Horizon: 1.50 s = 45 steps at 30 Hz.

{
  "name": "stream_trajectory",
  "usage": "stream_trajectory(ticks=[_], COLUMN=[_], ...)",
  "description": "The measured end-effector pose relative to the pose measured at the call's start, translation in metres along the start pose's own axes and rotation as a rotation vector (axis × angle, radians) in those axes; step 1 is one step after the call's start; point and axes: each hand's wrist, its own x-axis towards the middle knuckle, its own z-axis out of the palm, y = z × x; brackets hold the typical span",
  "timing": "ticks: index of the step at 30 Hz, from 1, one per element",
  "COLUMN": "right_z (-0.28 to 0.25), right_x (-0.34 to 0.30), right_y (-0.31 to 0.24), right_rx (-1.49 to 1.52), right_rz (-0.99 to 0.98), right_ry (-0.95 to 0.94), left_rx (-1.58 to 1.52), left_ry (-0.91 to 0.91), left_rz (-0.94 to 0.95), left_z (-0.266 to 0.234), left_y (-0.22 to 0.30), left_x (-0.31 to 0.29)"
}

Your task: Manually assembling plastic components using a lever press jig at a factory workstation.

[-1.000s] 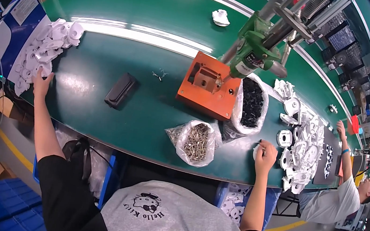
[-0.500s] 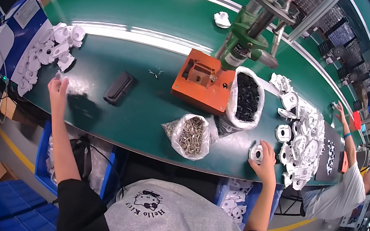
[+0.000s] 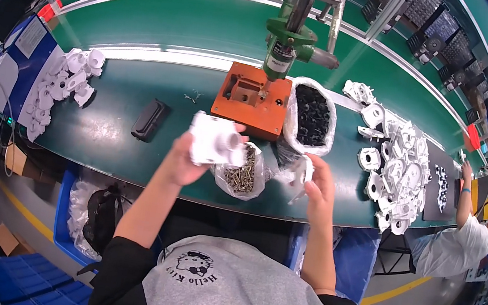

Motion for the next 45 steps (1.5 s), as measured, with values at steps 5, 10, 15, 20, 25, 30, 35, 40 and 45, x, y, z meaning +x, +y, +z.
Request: stream_trajectory(ticks=[5,10,15,20,25,30,35,40,45], right_z=[0.031,0.044,0.034,0.04,0.062,0.067,0.065,0.063,0.057], right_x=[0.003,0.003,0.001,-0.005,-0.001,0.005,0.002,0.012,0.029], right_y=[-0.012,-0.019,-0.013,0.005,-0.01,-0.006,-0.003,-0.006,-0.002], right_rx=[-0.197,0.036,0.156,-0.08,-0.619,-0.821,-0.431,0.037,-0.185], right_rz=[-0.209,-0.043,-0.079,-0.201,-0.456,-0.576,-0.319,-0.069,-0.209], right_ry=[-0.029,-0.004,0.077,-0.025,-0.051,-0.079,-0.088,0.089,-0.228], left_rx=[0.013,0.164,0.045,-0.084,0.04,0.783,0.822,0.451,0.649], left_ry=[-0.08,-0.09,0.227,0.292,0.27,-0.087,-0.03,-0.055,0.214], left_rz=[-0.076,-0.004,-0.155,-0.475,-0.248,0.222,0.144,0.004,0.127], left_z=[0.038,0.05,0.048,0.055,0.051,0.022,0.036,0.061,0.051], left_y=[-0.022,-0.031,-0.031,-0.042,-0.076,-0.085,-0.074,-0.065,-0.077], left_x=[0.01,0.003,0.001,0.005,-0.013,-0.013,-0.011,-0.016,-0.006])
